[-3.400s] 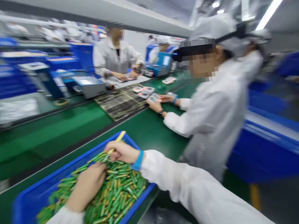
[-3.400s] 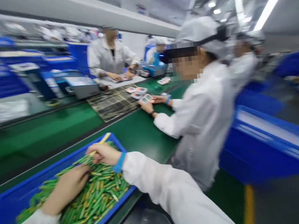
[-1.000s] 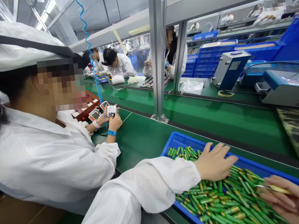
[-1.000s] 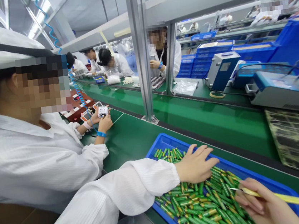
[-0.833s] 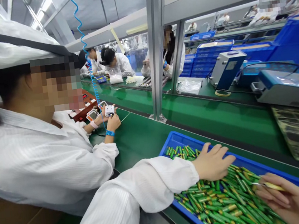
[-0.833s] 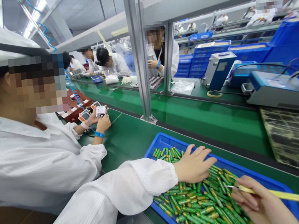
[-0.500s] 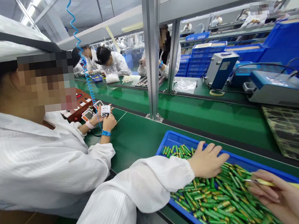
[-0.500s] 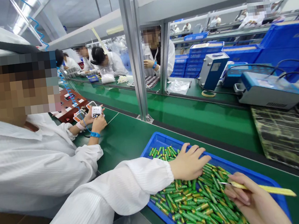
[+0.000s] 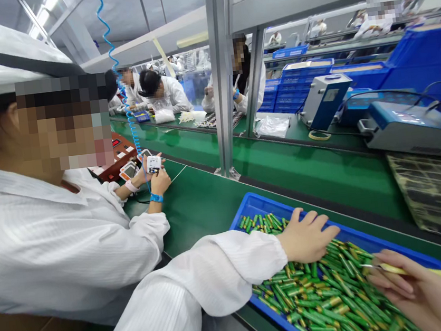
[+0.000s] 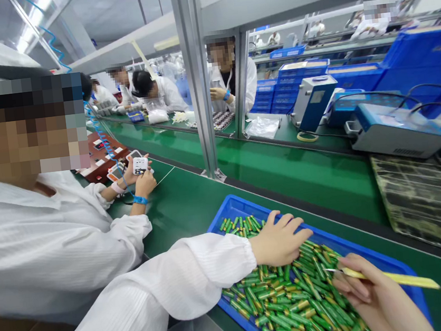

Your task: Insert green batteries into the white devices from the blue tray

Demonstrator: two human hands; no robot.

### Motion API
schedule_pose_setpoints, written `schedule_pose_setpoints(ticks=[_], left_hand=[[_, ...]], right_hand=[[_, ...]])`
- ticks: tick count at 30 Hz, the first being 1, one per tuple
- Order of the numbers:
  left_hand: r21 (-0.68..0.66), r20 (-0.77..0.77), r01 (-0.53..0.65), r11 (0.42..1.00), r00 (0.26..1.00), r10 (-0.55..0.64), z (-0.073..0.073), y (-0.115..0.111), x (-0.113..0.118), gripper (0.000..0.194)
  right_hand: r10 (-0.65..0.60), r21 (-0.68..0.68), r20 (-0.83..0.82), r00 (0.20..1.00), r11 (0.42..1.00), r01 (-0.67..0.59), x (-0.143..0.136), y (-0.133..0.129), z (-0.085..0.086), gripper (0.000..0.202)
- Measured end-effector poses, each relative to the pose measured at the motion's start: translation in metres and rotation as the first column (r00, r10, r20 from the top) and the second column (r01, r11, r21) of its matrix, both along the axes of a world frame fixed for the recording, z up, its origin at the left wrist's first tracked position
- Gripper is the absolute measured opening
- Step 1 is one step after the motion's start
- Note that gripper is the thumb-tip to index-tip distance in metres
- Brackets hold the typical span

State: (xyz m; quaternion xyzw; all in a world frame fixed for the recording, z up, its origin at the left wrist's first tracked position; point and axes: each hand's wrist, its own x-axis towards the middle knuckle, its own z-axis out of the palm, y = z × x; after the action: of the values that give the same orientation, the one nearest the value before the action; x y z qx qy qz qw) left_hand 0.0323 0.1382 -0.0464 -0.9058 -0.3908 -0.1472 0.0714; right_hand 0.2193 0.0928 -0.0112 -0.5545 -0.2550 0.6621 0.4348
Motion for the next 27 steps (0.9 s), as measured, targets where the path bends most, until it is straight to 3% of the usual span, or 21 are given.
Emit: schedule_pose_setpoints(ticks=[5,8,10,12,14,16,18,20,21,24,27], left_hand=[[-0.015,-0.013,0.028,1.000,1.000,-0.028,0.002,0.002,-0.002,0.041],[-0.060,-0.055,-0.029,0.998,0.998,0.026,0.010,0.000,-0.002,0.039],[-0.075,-0.069,-0.061,0.995,0.996,0.056,0.014,0.001,-0.002,0.041],[-0.078,-0.033,-0.034,0.996,0.999,0.032,0.016,0.005,-0.002,0.042],[-0.077,0.001,-0.010,0.997,1.000,0.010,0.015,0.010,-0.004,0.041],[-0.070,0.018,0.004,0.998,1.000,-0.003,0.013,0.013,-0.005,0.040],[-0.062,0.026,0.010,0.998,1.000,-0.009,0.012,0.015,-0.007,0.038],[-0.056,0.033,0.017,0.998,0.999,-0.015,0.011,0.017,-0.008,0.036],[-0.054,0.037,0.023,0.998,0.999,-0.021,0.011,0.017,-0.009,0.036],[-0.047,0.043,0.035,0.998,0.999,-0.033,0.010,0.018,-0.010,0.035],[-0.043,0.036,0.032,0.999,0.999,-0.031,0.007,0.015,-0.011,0.035]], right_hand=[[-0.017,0.053,-0.056,0.998,0.998,0.020,-0.010,0.000,0.011,0.052],[-0.068,0.207,-0.093,0.993,0.975,0.086,-0.019,-0.002,0.017,0.052],[-0.174,0.342,-0.044,0.984,0.923,0.179,-0.022,0.000,0.018,0.048],[-0.350,0.486,0.081,0.933,0.831,0.269,-0.020,0.007,0.016,0.042],[-0.436,0.607,0.206,0.876,0.759,0.235,-0.009,0.017,0.014,0.039],[-0.479,0.668,0.379,0.792,0.734,0.124,0.010,0.028,0.014,0.041],[-0.477,0.614,0.639,0.604,0.789,-0.027,0.034,0.039,0.016,0.038],[-0.367,0.434,0.861,0.353,0.891,-0.131,0.060,0.049,0.020,0.024],[-0.308,0.362,0.904,0.296,0.921,-0.145,0.072,0.054,0.021,0.017],[-0.168,0.227,0.939,0.299,0.958,-0.175,0.095,0.061,0.025,0.018],[-0.060,0.147,0.943,0.327,0.958,-0.248,0.097,0.060,0.022,0.027]])
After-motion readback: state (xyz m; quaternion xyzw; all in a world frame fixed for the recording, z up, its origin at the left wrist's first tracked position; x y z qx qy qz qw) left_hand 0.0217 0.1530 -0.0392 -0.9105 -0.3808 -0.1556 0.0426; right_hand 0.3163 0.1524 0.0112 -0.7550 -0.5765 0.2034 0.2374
